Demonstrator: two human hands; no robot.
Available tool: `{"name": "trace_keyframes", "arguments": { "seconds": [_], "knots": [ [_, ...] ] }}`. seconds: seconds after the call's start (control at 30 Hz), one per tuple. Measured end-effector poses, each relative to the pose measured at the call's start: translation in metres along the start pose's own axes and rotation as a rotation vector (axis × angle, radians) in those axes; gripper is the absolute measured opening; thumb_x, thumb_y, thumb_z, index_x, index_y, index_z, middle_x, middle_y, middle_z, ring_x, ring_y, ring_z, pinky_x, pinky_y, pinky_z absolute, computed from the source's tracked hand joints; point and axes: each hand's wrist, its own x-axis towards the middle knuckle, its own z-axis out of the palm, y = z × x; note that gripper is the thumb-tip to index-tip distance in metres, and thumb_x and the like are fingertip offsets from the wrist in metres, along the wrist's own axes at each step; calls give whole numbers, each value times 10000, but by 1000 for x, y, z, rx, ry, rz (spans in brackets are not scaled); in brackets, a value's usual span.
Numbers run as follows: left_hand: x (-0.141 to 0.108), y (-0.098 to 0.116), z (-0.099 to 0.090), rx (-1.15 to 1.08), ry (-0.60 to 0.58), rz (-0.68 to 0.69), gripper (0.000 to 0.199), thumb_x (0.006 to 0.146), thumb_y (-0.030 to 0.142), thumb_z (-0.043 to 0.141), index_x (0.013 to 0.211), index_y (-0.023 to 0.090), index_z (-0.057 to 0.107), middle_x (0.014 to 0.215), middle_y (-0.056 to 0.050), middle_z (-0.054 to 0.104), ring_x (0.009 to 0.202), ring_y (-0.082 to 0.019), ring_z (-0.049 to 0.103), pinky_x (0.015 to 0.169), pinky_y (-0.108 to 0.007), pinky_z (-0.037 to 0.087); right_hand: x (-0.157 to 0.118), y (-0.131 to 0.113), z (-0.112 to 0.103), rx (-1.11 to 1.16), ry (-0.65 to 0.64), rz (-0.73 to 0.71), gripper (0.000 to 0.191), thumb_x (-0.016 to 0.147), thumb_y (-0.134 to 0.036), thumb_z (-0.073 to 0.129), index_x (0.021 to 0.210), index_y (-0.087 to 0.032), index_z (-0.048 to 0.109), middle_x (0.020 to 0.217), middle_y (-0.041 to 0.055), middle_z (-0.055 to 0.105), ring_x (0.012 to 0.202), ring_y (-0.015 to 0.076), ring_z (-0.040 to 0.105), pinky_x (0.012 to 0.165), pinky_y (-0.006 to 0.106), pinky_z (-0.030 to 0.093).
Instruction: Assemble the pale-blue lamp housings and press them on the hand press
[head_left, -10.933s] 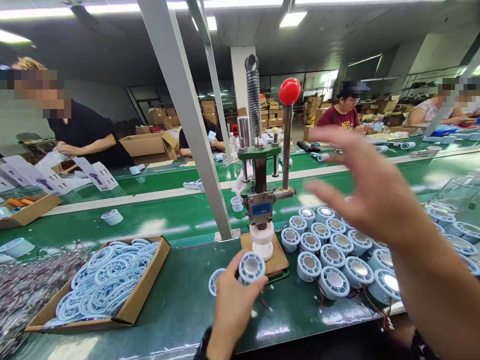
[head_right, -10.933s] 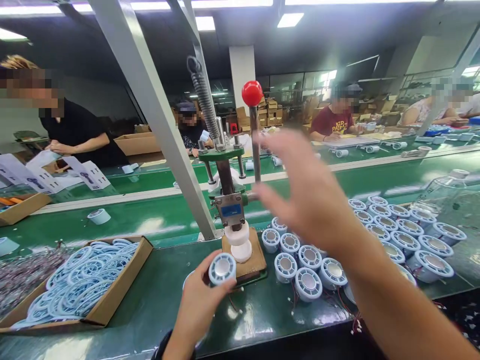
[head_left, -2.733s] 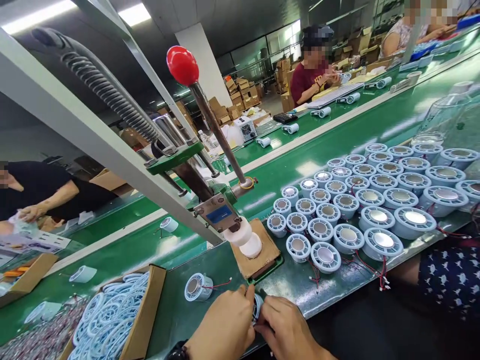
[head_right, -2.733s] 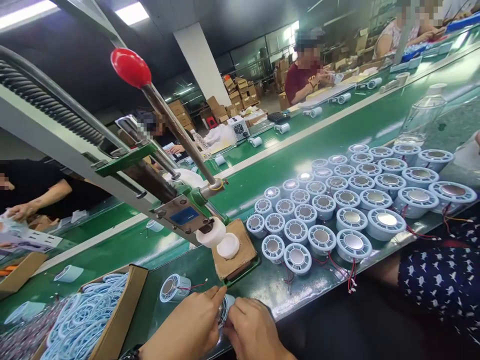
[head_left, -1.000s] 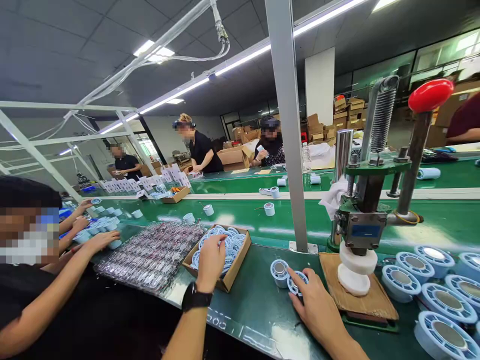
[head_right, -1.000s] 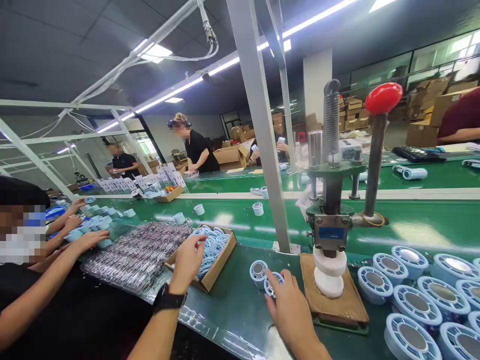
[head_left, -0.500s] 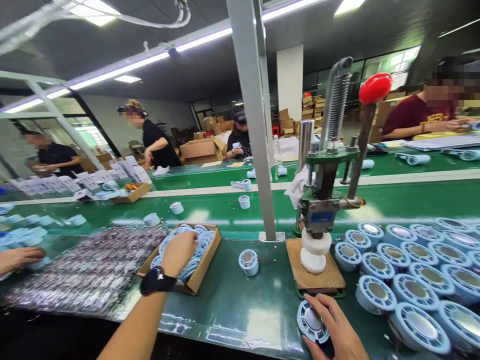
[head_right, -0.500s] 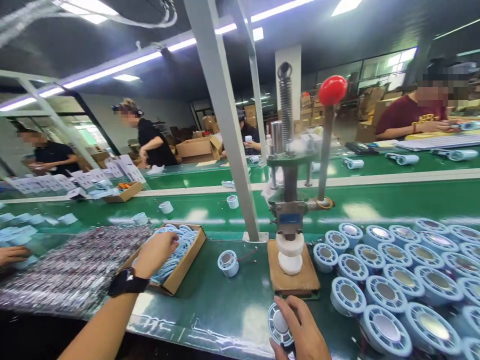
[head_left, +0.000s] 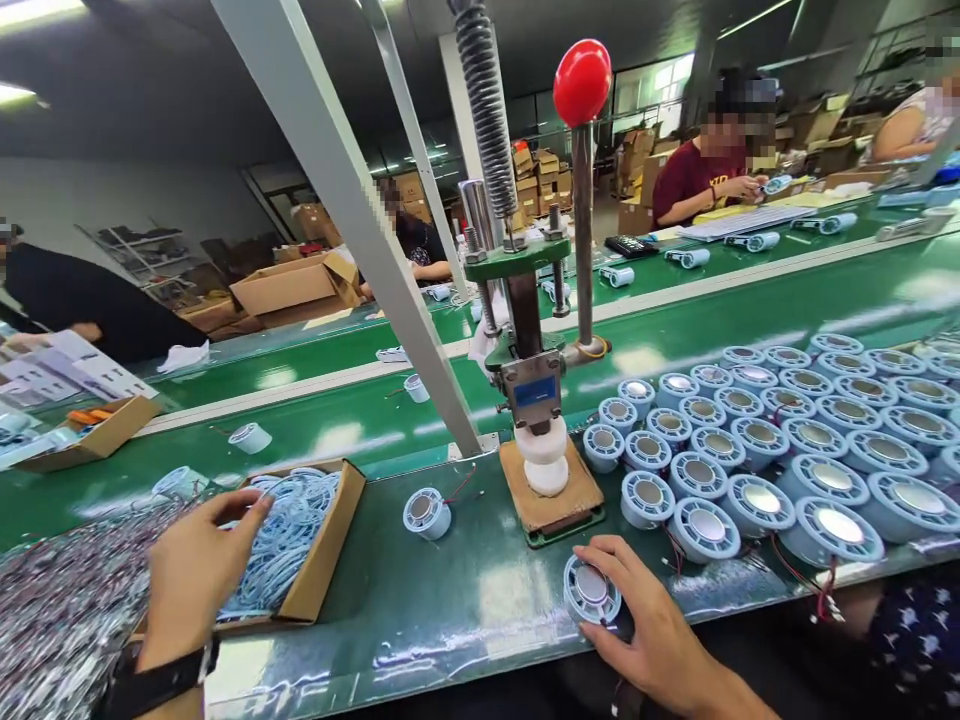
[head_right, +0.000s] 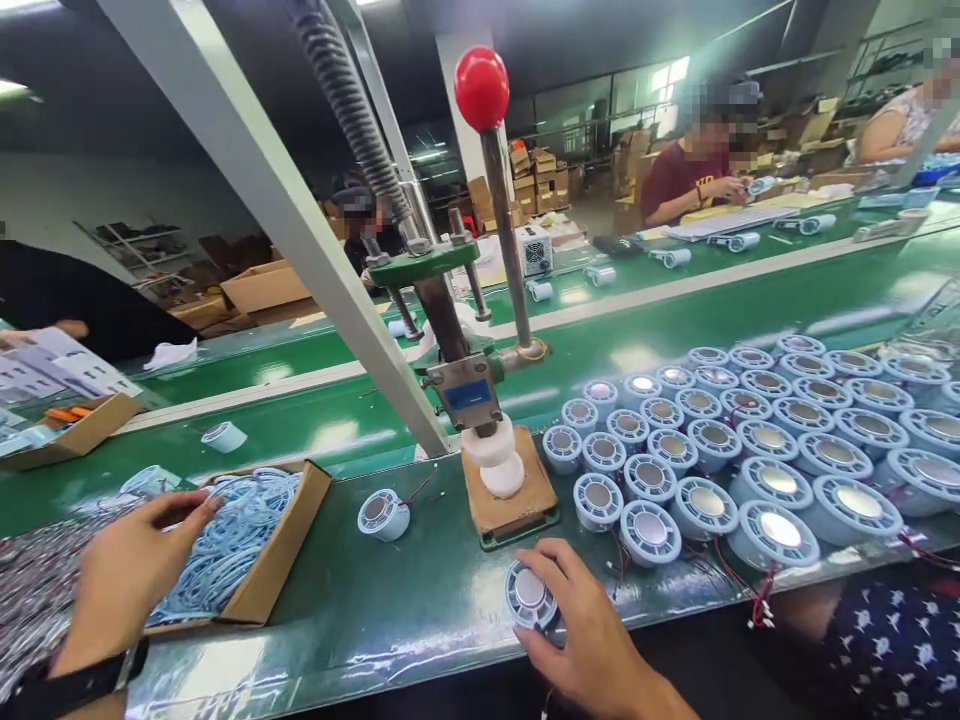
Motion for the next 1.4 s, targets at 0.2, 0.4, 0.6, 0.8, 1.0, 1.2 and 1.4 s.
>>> {"name": "trace_keyframes", "arguments": {
  "seconds": [0.2, 0.4, 0.6, 0.8, 1.0, 1.2, 1.4],
  "knots": [
    [-150, 77, 54, -551, 153, 740, 130, 850, 192, 554, 895, 242, 665, 962, -11, 722, 922, -165, 689, 867, -296, 554, -2, -2, 8, -32, 63, 57, 516, 830, -247, 568, 1328, -239, 435, 1239, 62, 495, 1115, 145, 586, 915, 203, 528],
    [-220, 106, 104, -559, -227, 752, 466, 771, -27, 362, 970, 257, 672, 1306, -60, 619, 1242, -206, 568, 982, -406, 548, -3, 1, 5, -70, 83, -32, 479, 839, -238, 562, 1306, -195, 464, 1229, 76, 500, 1112, 132, 588, 937, 161, 501],
    [-223, 114, 96, -556, -375, 703, 435, 831, 189, 558, 1261, 243, 597, 1338, -114, 603, 1253, -295, 546, 1023, -517, 512, -1, 3, 8, -113, 80, -91, 508, 801, -234, 584, 1296, -177, 481, 1218, 89, 509, 1107, 151, 601, 926, 174, 513],
    [-234, 127, 105, -513, -476, 669, 772, 688, 262, 740, 1413, 240, 477, 1410, -129, 545, 1296, -373, 477, 1067, -586, 440, -3, 8, 13, -99, 64, -88, 518, 794, -211, 590, 1299, -176, 483, 1211, 107, 525, 1094, 189, 611, 907, 229, 539],
    [-230, 119, 99, -576, -468, 638, 991, 684, 39, 581, 1536, 345, 178, 1514, -60, 444, 1362, -309, 422, 1089, -531, 444, -13, 16, 13, -103, 4, -74, 573, 806, -207, 605, 1354, -177, 440, 1287, 119, 490, 1169, 202, 582, 968, 249, 519],
    [-236, 116, 107, -539, -426, 555, 672, 819, 261, 638, 1449, 314, 412, 1434, -70, 542, 1350, -336, 447, 1073, -578, 438, -13, 15, 13, -97, -5, -72, 570, 820, -199, 603, 1361, -183, 426, 1292, 112, 505, 1173, 195, 584, 965, 252, 524],
    [-241, 124, 100, -830, -334, 247, 679, 810, 321, 670, 1424, 260, 386, 1264, -97, 648, 1112, -280, 634, 987, -484, 519, -8, -2, 26, -45, 108, -12, 495, 841, -194, 538, 1328, -181, 450, 1268, 94, 575, 1174, 193, 598, 978, 270, 526]
  ]
}}
